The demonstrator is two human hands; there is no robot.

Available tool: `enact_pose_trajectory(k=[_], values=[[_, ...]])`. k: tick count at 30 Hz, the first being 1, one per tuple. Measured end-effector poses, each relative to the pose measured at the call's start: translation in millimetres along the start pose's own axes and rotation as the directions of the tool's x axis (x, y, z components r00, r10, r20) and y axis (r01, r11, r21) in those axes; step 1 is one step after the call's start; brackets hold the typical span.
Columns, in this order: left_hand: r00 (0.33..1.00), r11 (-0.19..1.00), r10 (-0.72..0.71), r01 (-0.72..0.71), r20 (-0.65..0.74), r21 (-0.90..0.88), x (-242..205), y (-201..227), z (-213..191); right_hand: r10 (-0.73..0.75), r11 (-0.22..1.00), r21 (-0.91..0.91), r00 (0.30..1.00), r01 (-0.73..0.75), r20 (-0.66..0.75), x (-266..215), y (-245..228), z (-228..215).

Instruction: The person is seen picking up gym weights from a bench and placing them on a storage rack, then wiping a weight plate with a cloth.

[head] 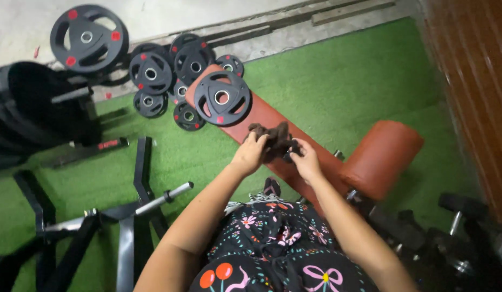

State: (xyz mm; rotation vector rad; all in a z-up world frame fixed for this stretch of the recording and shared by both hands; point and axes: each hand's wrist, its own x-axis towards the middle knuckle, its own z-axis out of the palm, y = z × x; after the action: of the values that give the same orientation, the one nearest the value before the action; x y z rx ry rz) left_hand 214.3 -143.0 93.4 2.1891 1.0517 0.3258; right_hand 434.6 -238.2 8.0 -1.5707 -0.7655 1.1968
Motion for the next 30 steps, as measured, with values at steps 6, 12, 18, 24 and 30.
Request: enact_pose_trajectory(k=[6, 12, 18, 24, 30], values=[[0.993, 0.994, -0.101, 0.099, -0.061, -0.04, -13.9, 10.6, -6.9, 0.019, 0.999, -0.035, 1.0, -0.02, -0.019, 40.6, 41.1, -42.5], [0.968, 0.969, -0.242, 0.238, -0.059, -0.069, -30.2, 19.9, -16.8, -0.024, 0.983, -0.181, 1.0, 0.025, 0.003, 82.1, 82.6, -69.8], [0.948, 0.953, -0.295, 0.283, -0.123, -0.109, -46.3, 25.1, -22.8, -0.029, 0.774, -0.633, 1.0, 0.018, -0.008, 86.8, 35.1, -74.3], [0.944, 0.959, -0.268, 0.242, -0.194, -0.149, -63.4, 22.0, -40.2, -0.083, 0.564, -0.826, 0.996, 0.026, -0.025, 64.9, -12.8, -44.9], [0.958, 0.996, -0.068, 0.048, -0.277, -0.08, -75.7, 3.3, -72.0, -0.559, 0.369, -0.857, 0.823, 0.359, 0.105, 18.0, -81.2, 30.0]])
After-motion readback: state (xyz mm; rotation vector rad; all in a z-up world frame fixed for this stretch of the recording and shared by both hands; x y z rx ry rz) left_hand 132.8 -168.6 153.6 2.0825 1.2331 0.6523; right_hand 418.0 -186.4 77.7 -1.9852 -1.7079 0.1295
